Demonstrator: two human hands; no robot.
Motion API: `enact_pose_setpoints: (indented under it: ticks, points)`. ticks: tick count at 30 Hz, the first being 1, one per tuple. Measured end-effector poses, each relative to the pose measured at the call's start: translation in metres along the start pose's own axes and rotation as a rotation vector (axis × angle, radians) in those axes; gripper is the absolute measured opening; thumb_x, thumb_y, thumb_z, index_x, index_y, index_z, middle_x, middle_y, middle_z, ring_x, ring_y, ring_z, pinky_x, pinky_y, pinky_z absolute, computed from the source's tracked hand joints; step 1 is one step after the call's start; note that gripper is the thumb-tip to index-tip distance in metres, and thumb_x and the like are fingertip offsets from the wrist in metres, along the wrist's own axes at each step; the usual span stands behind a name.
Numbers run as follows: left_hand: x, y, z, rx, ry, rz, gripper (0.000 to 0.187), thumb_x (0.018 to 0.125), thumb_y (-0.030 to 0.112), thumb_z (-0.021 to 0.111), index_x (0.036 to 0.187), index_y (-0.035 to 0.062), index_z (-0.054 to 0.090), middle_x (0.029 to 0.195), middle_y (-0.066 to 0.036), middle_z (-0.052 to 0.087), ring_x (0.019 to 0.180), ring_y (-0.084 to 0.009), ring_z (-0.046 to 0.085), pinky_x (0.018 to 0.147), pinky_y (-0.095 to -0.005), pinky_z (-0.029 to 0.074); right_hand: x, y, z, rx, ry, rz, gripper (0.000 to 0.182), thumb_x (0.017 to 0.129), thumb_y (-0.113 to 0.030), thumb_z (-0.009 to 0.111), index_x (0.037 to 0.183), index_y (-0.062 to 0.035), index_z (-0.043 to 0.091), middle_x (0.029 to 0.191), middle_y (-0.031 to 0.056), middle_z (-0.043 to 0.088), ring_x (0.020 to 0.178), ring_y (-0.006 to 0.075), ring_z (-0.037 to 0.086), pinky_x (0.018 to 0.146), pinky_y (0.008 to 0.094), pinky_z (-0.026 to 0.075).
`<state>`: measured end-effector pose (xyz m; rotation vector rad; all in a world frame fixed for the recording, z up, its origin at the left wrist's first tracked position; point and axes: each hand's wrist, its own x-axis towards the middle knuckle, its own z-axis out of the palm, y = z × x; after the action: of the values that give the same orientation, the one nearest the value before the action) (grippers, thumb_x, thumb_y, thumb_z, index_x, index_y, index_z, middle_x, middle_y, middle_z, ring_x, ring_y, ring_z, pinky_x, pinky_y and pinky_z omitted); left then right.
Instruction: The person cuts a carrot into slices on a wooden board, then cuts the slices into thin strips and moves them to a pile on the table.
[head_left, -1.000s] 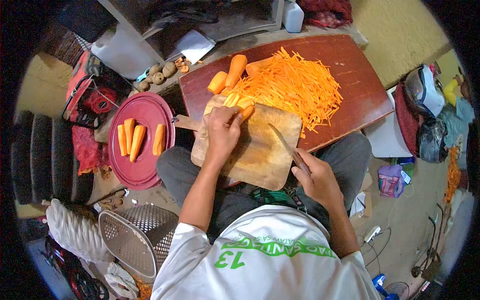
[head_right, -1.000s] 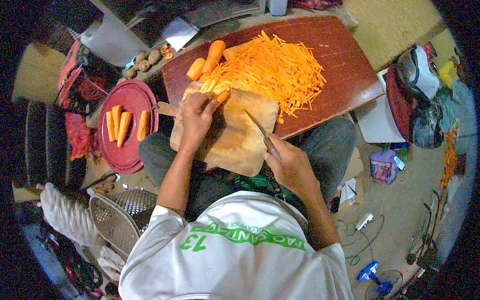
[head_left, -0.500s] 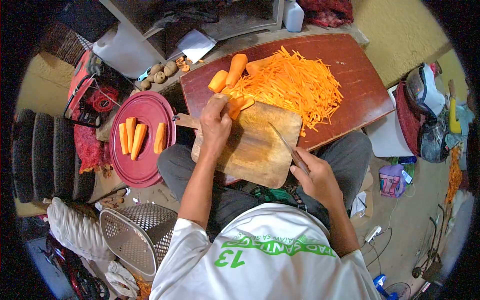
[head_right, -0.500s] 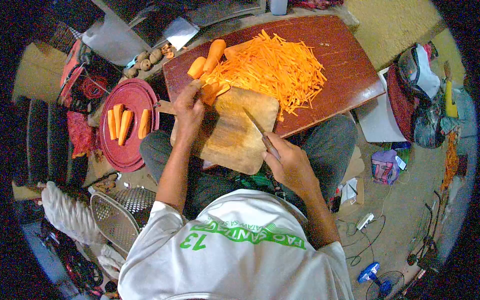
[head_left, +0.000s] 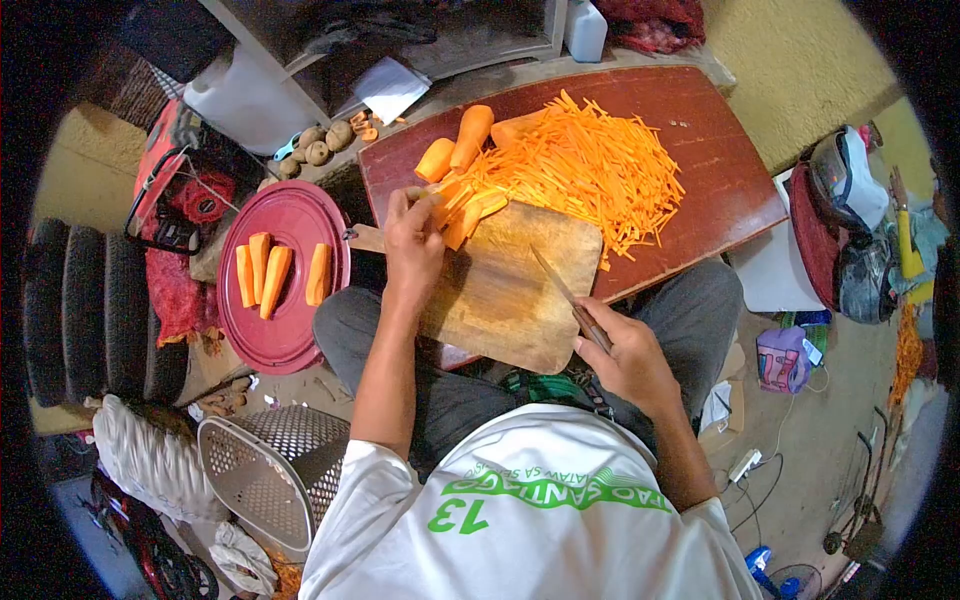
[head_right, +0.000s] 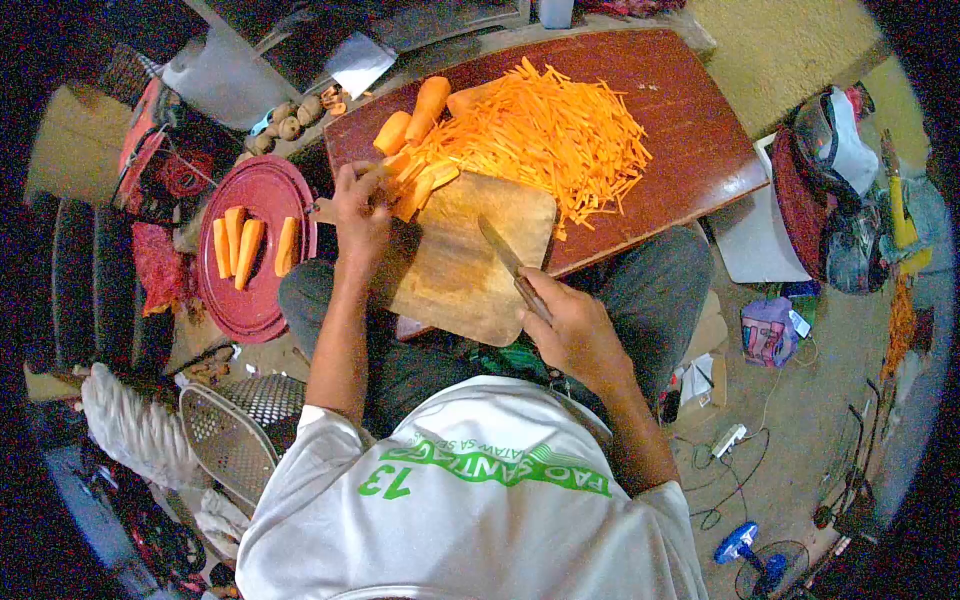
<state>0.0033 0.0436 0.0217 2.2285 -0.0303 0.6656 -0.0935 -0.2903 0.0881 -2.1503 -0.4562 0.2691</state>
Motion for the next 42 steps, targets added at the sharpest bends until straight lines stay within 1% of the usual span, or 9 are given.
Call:
enact_pose_setpoints:
  ticks: [3,7,11,17,23,26,29,37,42]
  points:
    - [-0.006,0.006,-0.008,0.036,0.074,0.014,0.041,0.078,-0.013,0.073,0.117,0.0001,0.078,0.113,-0.012,0.068,0.103,-0.0278,0.069,0.090,-0.0355,0.055,0.000,0.000,0.000,0.012,0.000,0.009,0.053,0.093,-0.007,0.077,0.142,0.0070,0.062,0.119,0.0287,0.075,0.110,0.0398,0.076,0.094,0.0410,0.058]
    - [-0.053,0.040,-0.002,-0.145,0.006,-0.147,0.027,0.087,-0.003,0.079,0.113,-0.0049,0.077,0.106,-0.017,0.066,0.096,-0.0321,0.065,0.086,-0.0396,0.052,-0.001,0.001,-0.001,0.053,0.026,0.030,0.051,0.095,-0.008,0.074,0.142,0.0060,0.062,0.115,0.0274,0.076,0.107,0.0376,0.077,0.093,0.0398,0.058]
    - [-0.099,0.100,-0.003,-0.183,-0.228,-0.281,0.034,0.089,0.001,0.081,0.122,-0.0040,0.071,0.099,-0.017,0.061,0.090,-0.0303,0.063,0.080,-0.0381,0.053,0.001,-0.002,-0.008,0.098,-0.042,0.104,0.050,0.097,-0.015,0.073,0.142,0.0025,0.060,0.112,0.0296,0.074,0.103,0.0474,0.074,0.087,0.0482,0.058]
    - [-0.107,0.104,-0.019,-0.098,-0.445,-0.388,0.038,0.090,0.009,0.084,0.124,-0.0027,0.074,0.113,-0.019,0.066,0.100,-0.0343,0.066,0.086,-0.0401,0.055,0.010,-0.001,-0.001,0.116,-0.031,0.010,0.047,0.099,-0.013,0.070,0.143,0.0011,0.060,0.115,0.0292,0.074,0.106,0.0473,0.073,0.089,0.0500,0.059]
    - [-0.106,0.090,-0.009,0.164,-0.331,0.049,0.039,0.090,0.018,0.086,0.122,-0.0021,0.074,0.128,-0.024,0.062,0.110,-0.0409,0.062,0.094,-0.0464,0.055,0.017,-0.006,0.009,-0.061,-0.137,-0.068,0.047,0.103,-0.018,0.067,0.147,-0.0016,0.057,0.125,0.0282,0.073,0.115,0.0464,0.072,0.092,0.0525,0.059]
    - [-0.112,0.084,-0.001,0.186,-0.332,0.053,0.040,0.090,0.020,0.086,0.123,-0.0002,0.074,0.129,-0.025,0.061,0.113,-0.0423,0.060,0.098,-0.0507,0.053,0.018,-0.013,0.004,-0.097,-0.207,-0.060,0.046,0.105,-0.018,0.066,0.146,0.0004,0.057,0.126,0.0277,0.072,0.113,0.0465,0.071,0.089,0.0519,0.059]
    - [-0.110,0.086,0.002,0.168,-0.258,0.124,0.043,0.084,0.017,0.083,0.121,-0.0014,0.072,0.120,-0.023,0.059,0.106,-0.0411,0.057,0.093,-0.0515,0.049,0.016,-0.016,-0.001,-0.198,-0.276,-0.046,0.049,0.105,-0.018,0.065,0.149,-0.0018,0.053,0.126,0.0262,0.072,0.111,0.0459,0.072,0.086,0.0535,0.059]
    - [-0.113,0.076,0.009,0.258,-0.296,0.202,0.032,0.084,0.021,0.080,0.108,0.0015,0.071,0.122,-0.021,0.060,0.106,-0.0396,0.056,0.087,-0.0505,0.048,0.008,-0.033,0.000,-0.278,-0.277,-0.142,0.050,0.103,-0.018,0.068,0.148,-0.0015,0.052,0.110,0.0236,0.071,0.091,0.0433,0.073,0.071,0.0501,0.061]
    - [-0.111,0.074,0.011,0.254,-0.285,0.245,0.029,0.082,0.020,0.081,0.102,0.0011,0.071,0.120,-0.022,0.063,0.103,-0.0383,0.057,0.085,-0.0501,0.047,0.010,-0.037,-0.001,-0.378,-0.366,-0.082,0.048,0.105,-0.023,0.066,0.145,0.0000,0.051,0.110,0.0213,0.071,0.086,0.0404,0.075,0.068,0.0481,0.063]
